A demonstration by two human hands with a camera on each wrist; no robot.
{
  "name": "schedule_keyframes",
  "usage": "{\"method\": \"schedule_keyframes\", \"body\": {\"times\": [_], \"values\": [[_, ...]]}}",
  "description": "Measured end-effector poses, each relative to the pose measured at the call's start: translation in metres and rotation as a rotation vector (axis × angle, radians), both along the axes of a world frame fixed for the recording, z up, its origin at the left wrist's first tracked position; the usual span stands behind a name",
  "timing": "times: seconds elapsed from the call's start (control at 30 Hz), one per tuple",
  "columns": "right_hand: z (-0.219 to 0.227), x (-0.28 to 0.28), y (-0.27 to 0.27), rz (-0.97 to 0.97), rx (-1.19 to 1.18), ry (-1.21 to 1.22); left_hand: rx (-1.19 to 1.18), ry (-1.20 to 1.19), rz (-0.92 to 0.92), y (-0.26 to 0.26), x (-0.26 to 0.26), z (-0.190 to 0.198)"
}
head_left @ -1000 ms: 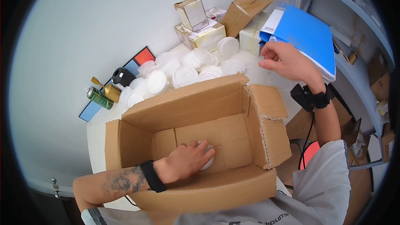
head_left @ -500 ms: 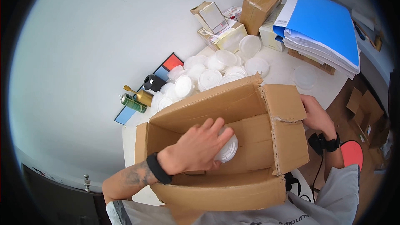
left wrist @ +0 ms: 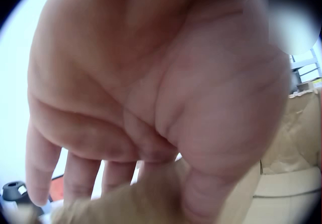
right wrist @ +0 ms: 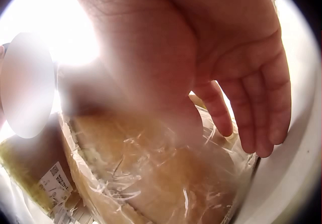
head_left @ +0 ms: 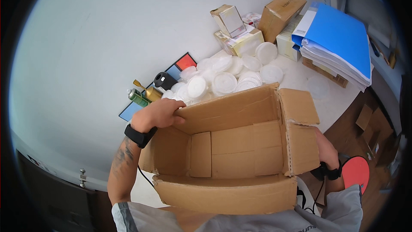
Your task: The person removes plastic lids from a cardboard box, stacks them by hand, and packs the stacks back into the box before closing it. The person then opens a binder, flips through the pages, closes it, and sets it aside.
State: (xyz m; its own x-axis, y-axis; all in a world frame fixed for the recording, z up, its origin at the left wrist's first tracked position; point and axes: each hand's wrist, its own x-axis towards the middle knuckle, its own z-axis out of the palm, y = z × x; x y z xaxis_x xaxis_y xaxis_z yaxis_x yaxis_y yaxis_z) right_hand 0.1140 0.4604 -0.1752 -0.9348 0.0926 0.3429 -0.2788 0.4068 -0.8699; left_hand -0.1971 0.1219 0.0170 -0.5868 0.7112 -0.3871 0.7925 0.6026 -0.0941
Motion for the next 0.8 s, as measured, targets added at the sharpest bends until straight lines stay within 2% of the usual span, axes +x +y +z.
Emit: {"method": "schedule_keyframes", "body": {"times": [0.13,0.2,0.27,0.33,0.4,0.47,0.53,0.57,0.6,0.63,0.67,0.73,0.77,0.8], "values": [[-0.006,-0.006,0.001,0.079,-0.068,-0.112,0.103,-0.025,0.036,-0.032,0.012,-0.006],[-0.011,-0.009,0.0,0.082,-0.138,-0.103,0.166,-0.011,-0.017,-0.05,0.033,0.012],[0.007,-0.015,-0.005,0.111,-0.073,-0.104,0.154,-0.034,0.038,-0.079,0.042,0.028],[0.014,-0.023,-0.008,0.141,-0.016,-0.106,0.169,0.06,0.104,-0.114,0.058,0.042],[0.013,-0.034,-0.008,0.127,-0.101,-0.491,0.225,0.038,0.347,-0.156,0.072,0.056],[0.02,-0.042,-0.012,0.158,-0.056,-0.464,0.304,0.101,0.487,-0.228,0.075,0.051],[0.025,-0.05,-0.012,0.182,-0.013,-0.439,0.315,0.089,0.778,-0.299,0.085,0.046],[0.026,-0.054,-0.011,0.215,-0.006,-0.448,0.318,0.085,0.785,-0.334,0.094,0.041],[0.028,-0.059,-0.012,0.249,0.001,-0.457,0.362,0.064,0.89,-0.367,0.105,0.034],[0.029,-0.064,-0.013,0.26,0.007,-0.46,0.408,0.043,0.998,-0.387,0.113,0.031],[0.03,-0.069,-0.014,0.279,0.027,-0.473,0.412,0.043,1.014,-0.407,0.117,0.026],[0.031,-0.082,-0.017,0.322,0.062,-0.486,0.538,-0.1,1.246,-0.438,0.13,0.014],[0.031,-0.087,-0.019,0.334,0.079,-0.469,0.538,-0.089,1.299,-0.471,0.129,-0.001],[0.031,-0.093,-0.021,0.342,0.096,-0.454,0.488,-0.085,1.356,-0.477,0.13,-0.007]]}}
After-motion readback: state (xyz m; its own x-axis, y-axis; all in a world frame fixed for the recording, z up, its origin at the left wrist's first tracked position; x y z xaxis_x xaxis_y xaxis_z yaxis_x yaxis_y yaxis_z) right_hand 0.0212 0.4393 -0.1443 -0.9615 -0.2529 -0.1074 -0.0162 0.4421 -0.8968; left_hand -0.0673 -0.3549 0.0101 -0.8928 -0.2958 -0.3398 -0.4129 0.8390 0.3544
